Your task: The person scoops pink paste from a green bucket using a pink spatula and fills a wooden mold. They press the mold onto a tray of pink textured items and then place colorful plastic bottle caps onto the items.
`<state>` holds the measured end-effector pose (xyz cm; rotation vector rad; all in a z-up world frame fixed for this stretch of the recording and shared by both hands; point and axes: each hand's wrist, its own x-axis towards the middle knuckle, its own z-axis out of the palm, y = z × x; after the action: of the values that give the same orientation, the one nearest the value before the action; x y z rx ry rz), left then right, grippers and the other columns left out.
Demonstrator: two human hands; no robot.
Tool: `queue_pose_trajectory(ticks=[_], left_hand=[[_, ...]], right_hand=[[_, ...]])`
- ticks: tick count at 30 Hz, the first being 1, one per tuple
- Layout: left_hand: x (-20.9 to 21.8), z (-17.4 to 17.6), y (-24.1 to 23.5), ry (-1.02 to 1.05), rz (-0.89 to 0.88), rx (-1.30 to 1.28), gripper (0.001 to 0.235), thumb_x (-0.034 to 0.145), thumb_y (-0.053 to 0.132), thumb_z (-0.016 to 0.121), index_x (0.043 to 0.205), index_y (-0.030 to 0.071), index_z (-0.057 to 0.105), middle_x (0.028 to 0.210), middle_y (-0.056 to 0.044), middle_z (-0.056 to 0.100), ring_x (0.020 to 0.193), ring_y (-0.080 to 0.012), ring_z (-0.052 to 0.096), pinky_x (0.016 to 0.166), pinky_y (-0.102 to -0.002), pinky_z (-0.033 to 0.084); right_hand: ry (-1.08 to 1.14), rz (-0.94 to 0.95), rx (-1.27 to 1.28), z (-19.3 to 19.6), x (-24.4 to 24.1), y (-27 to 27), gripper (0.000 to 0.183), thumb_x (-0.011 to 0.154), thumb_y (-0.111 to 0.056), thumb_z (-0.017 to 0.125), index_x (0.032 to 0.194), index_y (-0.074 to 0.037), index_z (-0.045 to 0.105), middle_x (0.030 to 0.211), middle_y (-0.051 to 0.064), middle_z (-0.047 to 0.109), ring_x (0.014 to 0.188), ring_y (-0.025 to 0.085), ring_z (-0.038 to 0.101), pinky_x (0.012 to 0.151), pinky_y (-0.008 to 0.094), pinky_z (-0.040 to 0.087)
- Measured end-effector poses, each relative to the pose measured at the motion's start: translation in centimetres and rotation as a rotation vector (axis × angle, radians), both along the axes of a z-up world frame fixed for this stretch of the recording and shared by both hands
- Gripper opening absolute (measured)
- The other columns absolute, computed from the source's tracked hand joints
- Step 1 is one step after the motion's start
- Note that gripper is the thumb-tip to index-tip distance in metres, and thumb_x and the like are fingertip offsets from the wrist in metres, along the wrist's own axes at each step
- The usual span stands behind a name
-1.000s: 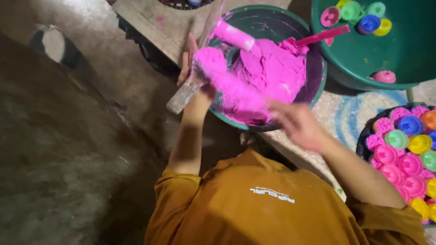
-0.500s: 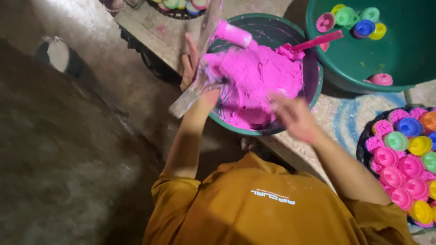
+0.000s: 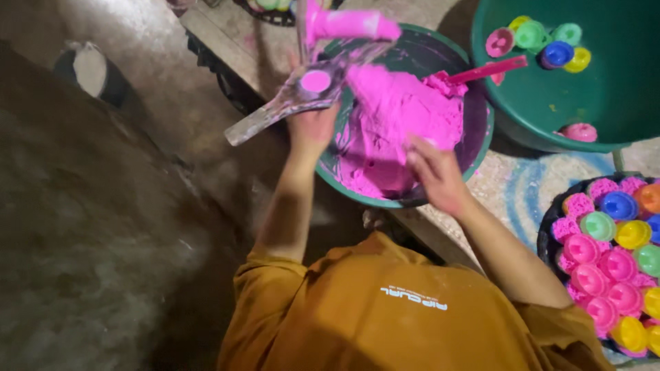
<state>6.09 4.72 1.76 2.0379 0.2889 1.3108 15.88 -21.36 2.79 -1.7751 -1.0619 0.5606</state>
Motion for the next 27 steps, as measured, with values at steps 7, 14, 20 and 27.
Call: queue_pose_trajectory(ticks=[7,14,20,27], left_hand=[[-0.6,-0.7,0.8,-0.509,-0.397,-0.945,0.025,0.091,0.009,0.068,0.112,-0.004,0.063,0.098,-0.008,0.062,0.085,-0.0181,0.058,0.078,-0.033,0.049],[-2.9,-1.5,-4.2,-0.203,-0.837,-0.598,0.036,0.101,0.039,0.063,0.102,0.003,0.066,0.108,-0.006,0.058,0.093,-0.0133,0.055,0.075,-0.028,0.046],[-2.1,-3.5,-21.7,0.347,-1.324,-1.543,0.021,0.097,0.010,0.071,0.107,-0.009,0.071,0.109,-0.026,0.066,0.099,-0.0303,0.066,0.084,-0.040,0.056],[1.4,3.7,-31.1,0.849,-1.261,-0.609,0.038,0.091,0.024,0.077,0.124,0.005,0.074,0.116,-0.012,0.079,0.100,-0.0180,0.077,0.088,-0.033,0.064]], right_hand=[[-0.016,-0.112,-0.065,2.6,0.9,-2.1,0.037,0.105,-0.014,0.058,0.139,-0.002,0.064,0.094,0.020,0.071,0.081,0.024,0.064,0.075,0.036,0.052],[-0.088,-0.025,-0.003,4.3,4.9,-0.9,0.051,0.110,-0.033,0.050,0.155,-0.012,0.040,0.127,0.020,0.052,0.105,0.036,0.061,0.087,0.046,0.053],[0.869,0.185,1.026,7.9,3.0,-8.6,0.064,0.116,-0.053,0.041,0.166,-0.022,0.015,0.162,0.013,0.032,0.127,0.042,0.057,0.098,0.055,0.056],[0.213,0.015,0.735,11.0,3.8,-27.5,0.072,0.105,-0.044,0.056,0.161,-0.004,0.036,0.167,0.012,0.029,0.127,0.048,0.052,0.089,0.058,0.055]])
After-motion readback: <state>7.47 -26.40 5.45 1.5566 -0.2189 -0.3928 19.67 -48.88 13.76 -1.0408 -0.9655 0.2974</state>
